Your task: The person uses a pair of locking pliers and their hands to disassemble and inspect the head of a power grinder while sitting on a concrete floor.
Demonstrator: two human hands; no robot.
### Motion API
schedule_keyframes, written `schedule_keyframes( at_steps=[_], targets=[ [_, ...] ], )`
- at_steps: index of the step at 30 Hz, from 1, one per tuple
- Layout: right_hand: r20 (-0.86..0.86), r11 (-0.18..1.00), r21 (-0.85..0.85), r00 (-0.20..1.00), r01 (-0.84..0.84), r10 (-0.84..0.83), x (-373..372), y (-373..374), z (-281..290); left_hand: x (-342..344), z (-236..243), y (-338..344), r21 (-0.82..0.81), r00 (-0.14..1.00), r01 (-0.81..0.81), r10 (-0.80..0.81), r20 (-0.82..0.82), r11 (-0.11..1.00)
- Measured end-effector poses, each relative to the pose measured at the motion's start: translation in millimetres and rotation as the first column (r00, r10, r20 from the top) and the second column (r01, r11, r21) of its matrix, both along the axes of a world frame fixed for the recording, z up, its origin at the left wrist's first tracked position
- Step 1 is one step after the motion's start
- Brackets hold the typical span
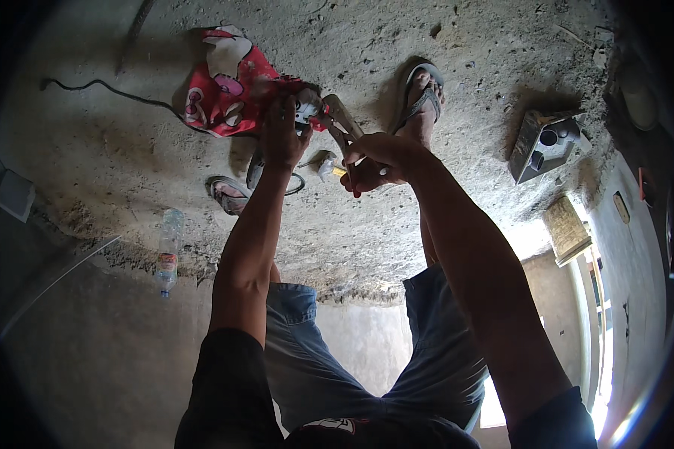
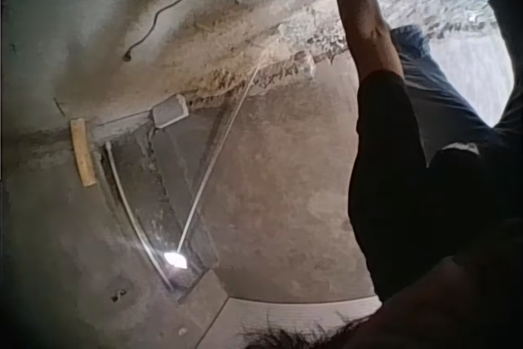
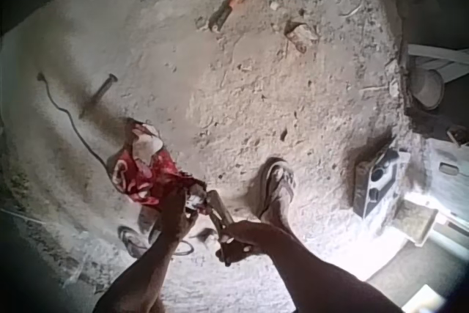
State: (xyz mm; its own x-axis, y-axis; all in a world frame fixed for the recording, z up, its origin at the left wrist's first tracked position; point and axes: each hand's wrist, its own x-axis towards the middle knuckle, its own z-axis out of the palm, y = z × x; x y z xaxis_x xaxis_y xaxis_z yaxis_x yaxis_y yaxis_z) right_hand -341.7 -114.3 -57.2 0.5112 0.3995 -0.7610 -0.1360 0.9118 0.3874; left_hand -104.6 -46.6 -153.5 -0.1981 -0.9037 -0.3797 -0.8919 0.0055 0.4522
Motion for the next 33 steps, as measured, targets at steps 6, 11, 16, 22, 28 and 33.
schedule_keyframes(
  at_steps=[6, 11, 16, 22, 28, 33],
  targets=[
    [0.041, 0.985, -0.171, 0.999, 0.034, -0.027, -7.6, 22.7, -6.3, -1.0, -2.9, 1.1, 0.012, 1.000, 0.011, -0.011, -0.001, 1.000],
    [-0.024, 0.993, 0.059, 0.994, -0.107, 0.108, 9.1, -16.1, 3.7, 1.4, -1.3, 3.3, 0.036, 1.000, -0.008, 0.008, -0.003, 0.999],
    [-0.083, 0.998, -0.013, 0.995, 0.057, -0.058, 12.6, 3.6, 12.2, -2.1, -0.5, -1.1, 0.037, 1.000, -0.026, 0.027, -0.014, 0.999],
    [-0.128, 0.998, 0.065, 0.992, 0.014, -0.005, 20.5, 3.5, 11.0, -0.1, 1.4, -0.7, 0.012, 0.999, -0.029, 0.030, -0.031, 1.000],
    [-0.064, 0.997, -0.001, 0.995, 0.079, -0.079, 11.0, 4.1, 3.6, -1.2, 1.8, 1.2, 0.005, 0.999, -0.024, 0.025, -0.030, 1.000],
    [-0.079, 0.993, 0.050, 0.992, 0.104, -0.100, 8.8, -0.8, -2.8, -0.9, -3.6, 1.5, -0.015, 0.999, -0.027, 0.027, -0.037, 1.000]
  ],
)
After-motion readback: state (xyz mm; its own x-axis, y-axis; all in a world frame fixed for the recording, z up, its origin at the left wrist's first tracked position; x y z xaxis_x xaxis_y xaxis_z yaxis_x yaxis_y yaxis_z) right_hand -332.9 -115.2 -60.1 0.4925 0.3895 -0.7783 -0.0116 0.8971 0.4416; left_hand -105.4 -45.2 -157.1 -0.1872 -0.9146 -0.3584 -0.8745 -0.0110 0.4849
